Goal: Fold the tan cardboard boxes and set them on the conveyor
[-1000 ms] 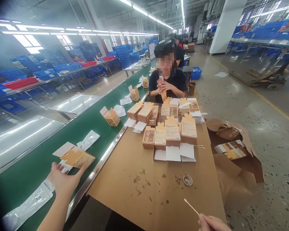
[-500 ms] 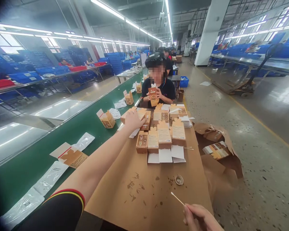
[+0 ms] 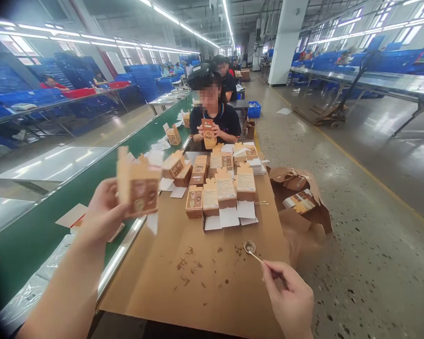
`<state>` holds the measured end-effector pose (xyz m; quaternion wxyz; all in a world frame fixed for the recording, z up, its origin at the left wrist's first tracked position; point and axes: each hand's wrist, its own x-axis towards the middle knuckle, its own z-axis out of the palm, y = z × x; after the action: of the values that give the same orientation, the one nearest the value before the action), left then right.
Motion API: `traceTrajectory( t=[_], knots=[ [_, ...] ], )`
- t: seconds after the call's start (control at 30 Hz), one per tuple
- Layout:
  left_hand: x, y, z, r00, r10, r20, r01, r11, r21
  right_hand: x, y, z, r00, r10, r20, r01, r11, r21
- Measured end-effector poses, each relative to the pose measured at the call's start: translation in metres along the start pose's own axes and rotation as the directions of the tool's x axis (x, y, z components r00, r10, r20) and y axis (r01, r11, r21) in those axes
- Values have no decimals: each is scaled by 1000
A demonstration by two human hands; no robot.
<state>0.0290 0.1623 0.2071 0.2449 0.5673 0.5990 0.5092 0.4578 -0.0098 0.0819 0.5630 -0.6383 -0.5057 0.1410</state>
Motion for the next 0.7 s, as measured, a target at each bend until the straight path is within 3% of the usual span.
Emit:
traceTrajectory(
  t=[0.07, 0.13, 0.23, 0.3, 0.37, 0.4, 0.57, 0.63, 0.7],
  knots=[
    [-51, -25, -19, 971, -238, 33, 239, 939, -247, 11, 7, 7, 998, -58, 6, 58, 996, -74],
    [-102, -55, -19, 908, -412, 83, 409, 822, -397, 19, 12, 14, 997, -62, 51, 68, 991, -114],
    [-161, -91, 6, 824, -551, 127, 538, 693, -480, 28, 18, 20, 990, -14, 140, 33, 990, -134],
    [-184, -105, 27, 766, -616, 185, 610, 603, -515, 31, 22, 21, 984, 4, 178, 22, 990, -142],
    [-194, -108, 42, 728, -646, 229, 647, 537, -541, 33, 24, 18, 979, 10, 203, 20, 989, -147],
    [-196, -106, 47, 729, -642, 236, 645, 529, -552, 32, 24, 15, 978, 11, 209, 21, 988, -150],
    [-184, -89, 53, 837, -519, 176, 528, 679, -510, 12, 8, 10, 998, -15, 64, 20, 997, -69],
    [-177, -83, 53, 859, -471, 201, 508, 736, -447, -6, -6, 22, 992, -27, 124, 20, 998, 52],
    [-171, -80, 54, 861, -441, 253, 508, 764, -397, -26, -22, 42, 958, -69, 277, 19, 983, 181]
  ],
)
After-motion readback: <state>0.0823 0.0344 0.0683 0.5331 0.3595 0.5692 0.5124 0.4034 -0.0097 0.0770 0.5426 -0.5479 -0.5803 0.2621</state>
